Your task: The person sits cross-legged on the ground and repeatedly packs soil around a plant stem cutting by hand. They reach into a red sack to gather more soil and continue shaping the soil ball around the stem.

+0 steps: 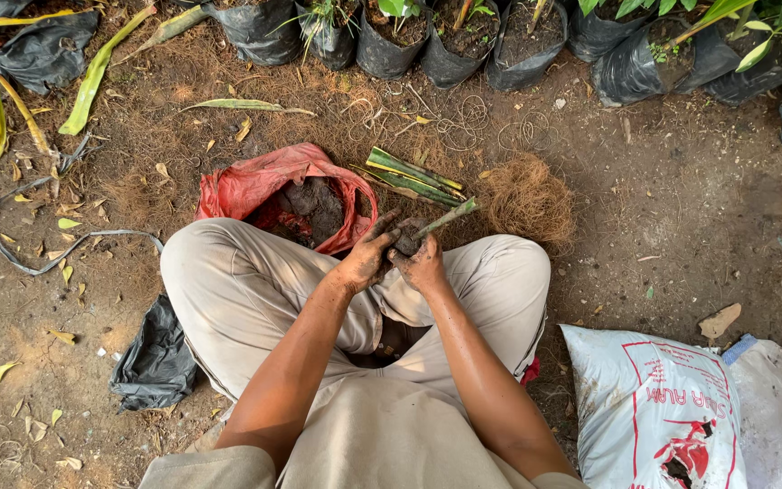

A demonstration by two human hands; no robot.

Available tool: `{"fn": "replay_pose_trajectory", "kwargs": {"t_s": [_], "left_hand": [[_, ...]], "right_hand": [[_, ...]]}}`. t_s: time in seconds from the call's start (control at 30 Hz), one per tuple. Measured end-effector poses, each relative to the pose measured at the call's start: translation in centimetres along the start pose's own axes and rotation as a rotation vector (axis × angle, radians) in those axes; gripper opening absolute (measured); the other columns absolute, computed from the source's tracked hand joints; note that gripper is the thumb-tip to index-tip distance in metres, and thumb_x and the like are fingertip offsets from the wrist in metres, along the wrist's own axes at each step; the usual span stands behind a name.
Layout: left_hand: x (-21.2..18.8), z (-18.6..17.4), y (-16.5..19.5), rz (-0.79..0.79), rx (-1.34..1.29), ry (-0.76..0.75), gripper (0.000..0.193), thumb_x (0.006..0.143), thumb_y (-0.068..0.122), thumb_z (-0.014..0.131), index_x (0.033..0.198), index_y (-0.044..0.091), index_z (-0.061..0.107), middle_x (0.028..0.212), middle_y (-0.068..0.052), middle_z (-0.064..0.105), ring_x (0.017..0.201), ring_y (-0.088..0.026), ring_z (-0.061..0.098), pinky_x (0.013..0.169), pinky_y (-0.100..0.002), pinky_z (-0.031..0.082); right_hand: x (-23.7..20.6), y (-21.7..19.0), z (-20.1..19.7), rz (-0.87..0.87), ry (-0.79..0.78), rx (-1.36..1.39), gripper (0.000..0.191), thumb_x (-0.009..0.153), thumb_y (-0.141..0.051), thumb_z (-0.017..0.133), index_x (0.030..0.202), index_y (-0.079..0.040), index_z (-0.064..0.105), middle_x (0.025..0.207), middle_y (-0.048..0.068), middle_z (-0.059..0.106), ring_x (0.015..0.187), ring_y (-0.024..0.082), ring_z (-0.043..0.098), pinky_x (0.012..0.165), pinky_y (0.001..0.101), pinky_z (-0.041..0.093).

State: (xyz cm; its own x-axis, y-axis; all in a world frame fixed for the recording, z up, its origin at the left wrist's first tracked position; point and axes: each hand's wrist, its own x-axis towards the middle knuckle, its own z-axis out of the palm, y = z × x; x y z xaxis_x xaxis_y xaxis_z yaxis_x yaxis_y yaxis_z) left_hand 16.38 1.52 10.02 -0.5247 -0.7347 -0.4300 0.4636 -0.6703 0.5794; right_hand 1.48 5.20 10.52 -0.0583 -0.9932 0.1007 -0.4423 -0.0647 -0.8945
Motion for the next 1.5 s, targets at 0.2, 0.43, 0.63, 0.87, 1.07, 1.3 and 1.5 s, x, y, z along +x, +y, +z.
{"fn": "replay_pose_trajectory", "kwargs": {"t_s": [0.2, 0.43, 0.63, 0.87, 1.07, 1.3, 1.5], "left_hand": [[-0.1, 0.1, 0.7, -0.059, -0.171, 0.005, 0.057, 0.104, 0.017, 0.050, 0.157, 0.001, 0.037, 0.147, -0.015, 0.056, 0.126, -0.023, 0.061, 0.103, -0.032, 0.054], [0.7, -0.5, -0.1, 0.057, -0.005, -0.057, 0.061, 0.105, 0.018, 0.055, 0.158, 0.002, 0.031, 0.147, -0.017, 0.055, 0.129, -0.024, 0.056, 0.107, -0.035, 0.049], [0.3, 0.1, 1.0, 0.025, 0.045, -0.034, 0.064, 0.105, 0.020, 0.056, 0.161, 0.004, 0.030, 0.151, -0.015, 0.050, 0.135, -0.021, 0.053, 0.110, -0.032, 0.048], [0.9, 0.8, 1.1, 0.087, -0.072, 0.005, 0.055, 0.098, 0.013, 0.068, 0.147, -0.002, 0.047, 0.135, -0.014, 0.059, 0.121, -0.025, 0.060, 0.104, -0.039, 0.051], [1.5, 0.1, -0.1, 0.214, -0.083, -0.064, 0.040, 0.100, 0.009, 0.068, 0.135, -0.001, 0.054, 0.128, -0.011, 0.061, 0.114, -0.021, 0.064, 0.100, -0.035, 0.055], [0.5, 0.7, 0.9, 0.026, -0.242, 0.062, 0.035, 0.100, 0.021, 0.059, 0.130, 0.005, 0.055, 0.122, -0.013, 0.065, 0.105, -0.024, 0.069, 0.092, -0.038, 0.061], [0.1, 0.2, 1.0, 0.085, -0.157, -0.049, 0.040, 0.101, 0.019, 0.062, 0.137, 0.003, 0.055, 0.122, -0.009, 0.067, 0.106, -0.021, 0.068, 0.090, -0.036, 0.059]], "right_hand": [[0.3, -0.5, -0.3, -0.205, 0.034, -0.028, 0.074, 0.070, -0.026, 0.092, 0.130, -0.003, 0.056, 0.124, 0.016, 0.064, 0.115, 0.033, 0.063, 0.100, 0.0436, 0.052], [0.5, -1.4, -1.0, -0.158, -0.020, -0.027, 0.075, 0.069, -0.028, 0.093, 0.129, -0.005, 0.056, 0.120, 0.015, 0.066, 0.109, 0.033, 0.066, 0.096, 0.0424, 0.055], [0.8, -0.3, -0.7, -0.255, -0.031, -0.107, 0.086, 0.069, -0.030, 0.096, 0.138, -0.010, 0.050, 0.136, 0.014, 0.058, 0.130, 0.032, 0.058, 0.115, 0.0468, 0.047], [0.6, -0.9, -0.6, -0.228, -0.083, -0.274, 0.124, 0.062, -0.035, 0.096, 0.157, -0.007, 0.022, 0.156, 0.025, 0.036, 0.147, 0.043, 0.032, 0.121, 0.0548, 0.027], [1.1, -2.7, -1.0, -0.181, -0.192, -0.304, 0.111, 0.073, -0.032, 0.094, 0.158, -0.011, 0.026, 0.148, 0.024, 0.043, 0.143, 0.041, 0.040, 0.121, 0.0520, 0.032], [0.7, -1.1, -0.8, 0.049, -0.207, -0.164, 0.107, 0.066, -0.034, 0.090, 0.153, -0.014, 0.032, 0.151, 0.016, 0.043, 0.132, 0.033, 0.053, 0.117, 0.0491, 0.040], [0.8, -0.4, -0.4, -0.155, -0.167, -0.044, 0.084, 0.080, -0.028, 0.088, 0.150, -0.013, 0.044, 0.155, 0.014, 0.042, 0.145, 0.031, 0.048, 0.114, 0.0401, 0.050]]}}
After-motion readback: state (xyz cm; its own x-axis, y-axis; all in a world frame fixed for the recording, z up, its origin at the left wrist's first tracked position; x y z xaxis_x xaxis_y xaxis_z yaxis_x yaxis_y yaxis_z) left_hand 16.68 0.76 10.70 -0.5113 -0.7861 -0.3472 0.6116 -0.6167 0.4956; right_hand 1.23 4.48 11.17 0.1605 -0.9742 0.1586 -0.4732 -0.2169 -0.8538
